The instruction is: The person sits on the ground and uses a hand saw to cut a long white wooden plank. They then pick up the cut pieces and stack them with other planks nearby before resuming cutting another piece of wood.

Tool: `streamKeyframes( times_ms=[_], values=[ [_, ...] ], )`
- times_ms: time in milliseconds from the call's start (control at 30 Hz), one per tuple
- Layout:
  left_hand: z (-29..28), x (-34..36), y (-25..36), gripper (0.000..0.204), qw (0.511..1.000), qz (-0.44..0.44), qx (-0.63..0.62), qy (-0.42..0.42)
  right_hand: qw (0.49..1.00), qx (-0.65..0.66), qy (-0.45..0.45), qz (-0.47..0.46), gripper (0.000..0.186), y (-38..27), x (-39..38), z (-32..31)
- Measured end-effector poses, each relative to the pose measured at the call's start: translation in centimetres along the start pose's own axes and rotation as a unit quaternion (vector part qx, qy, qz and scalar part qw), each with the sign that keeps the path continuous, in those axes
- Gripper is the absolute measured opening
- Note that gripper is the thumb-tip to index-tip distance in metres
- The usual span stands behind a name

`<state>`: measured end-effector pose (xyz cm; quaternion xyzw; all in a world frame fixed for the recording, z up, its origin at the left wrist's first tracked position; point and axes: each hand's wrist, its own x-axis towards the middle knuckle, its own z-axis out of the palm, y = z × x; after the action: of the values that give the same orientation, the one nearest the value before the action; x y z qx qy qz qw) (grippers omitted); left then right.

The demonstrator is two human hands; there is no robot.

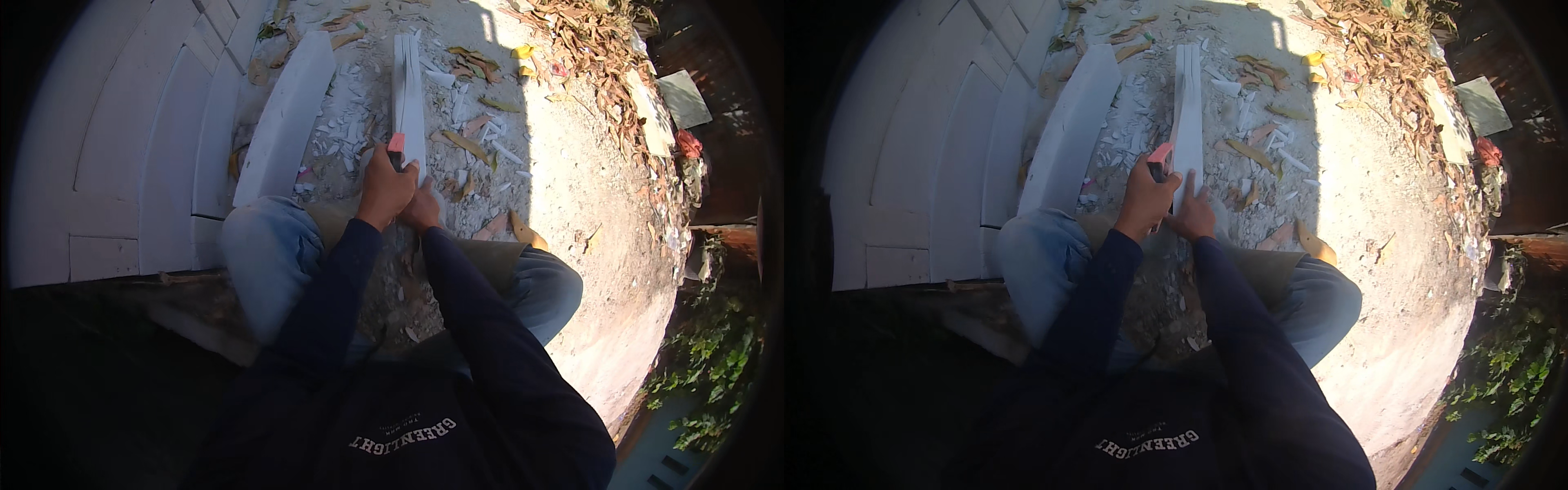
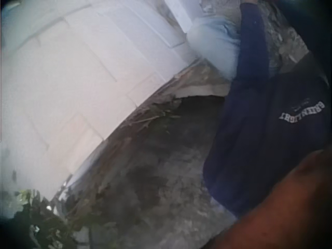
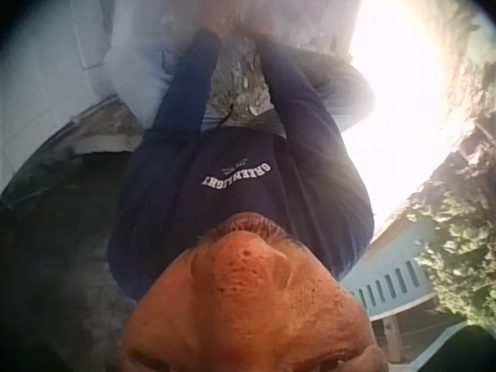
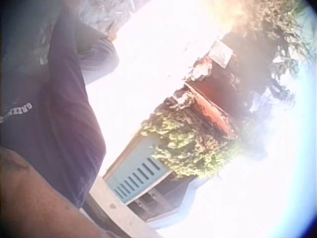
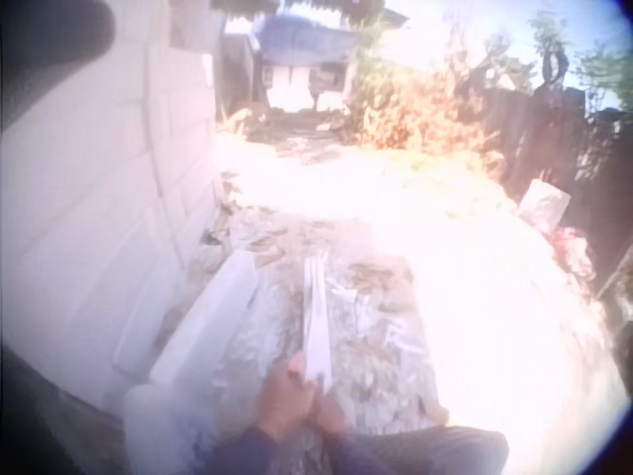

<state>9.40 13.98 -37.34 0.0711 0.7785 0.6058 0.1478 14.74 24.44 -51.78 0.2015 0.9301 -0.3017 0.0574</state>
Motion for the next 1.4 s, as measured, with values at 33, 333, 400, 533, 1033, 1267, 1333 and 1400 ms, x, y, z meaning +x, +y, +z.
streamKeyframes(
  times_ms=[33,333,400,533,1033,1267,1333,1400],
  values=[
    [1.0,-0.8,-0.5,0.029,0.999,0.034,-0.001,0.008,1.000,0.014,-0.010,0.006,0.110,1.0,0.2,0.2],
    [3.9,-2.8,-3.7,0.032,0.996,0.077,0.044,0.014,0.996,0.077,-0.054,-0.012,0.098,6.6,2.5,2.4],
    [4.2,-3.0,-3.8,0.031,0.997,0.074,0.031,0.018,0.995,0.046,-0.051,-0.071,0.092,8.6,2.9,2.1],
    [3.1,-3.8,-4.9,0.033,0.999,0.036,0.008,0.031,0.995,0.073,-0.021,-0.066,0.063,5.8,4.2,-3.9],
    [6.0,-4.0,-5.7,0.043,0.998,0.007,-0.056,-0.013,0.991,-0.050,0.066,-0.101,0.095,-4.7,20.5,-7.8],
    [6.7,-10.9,-9.9,0.063,0.990,0.112,0.072,0.054,0.998,-0.028,0.046,-0.045,0.097,-4.9,13.2,-6.5],
    [6.8,-9.3,-9.1,0.063,0.997,0.059,0.019,0.036,0.995,-0.048,0.059,-0.071,0.095,-5.6,14.7,-6.9],
    [7.2,-6.3,-7.9,0.064,1.000,0.015,-0.019,0.005,0.989,-0.063,0.088,-0.105,0.093,-5.1,18.0,-7.5]
  ],
)
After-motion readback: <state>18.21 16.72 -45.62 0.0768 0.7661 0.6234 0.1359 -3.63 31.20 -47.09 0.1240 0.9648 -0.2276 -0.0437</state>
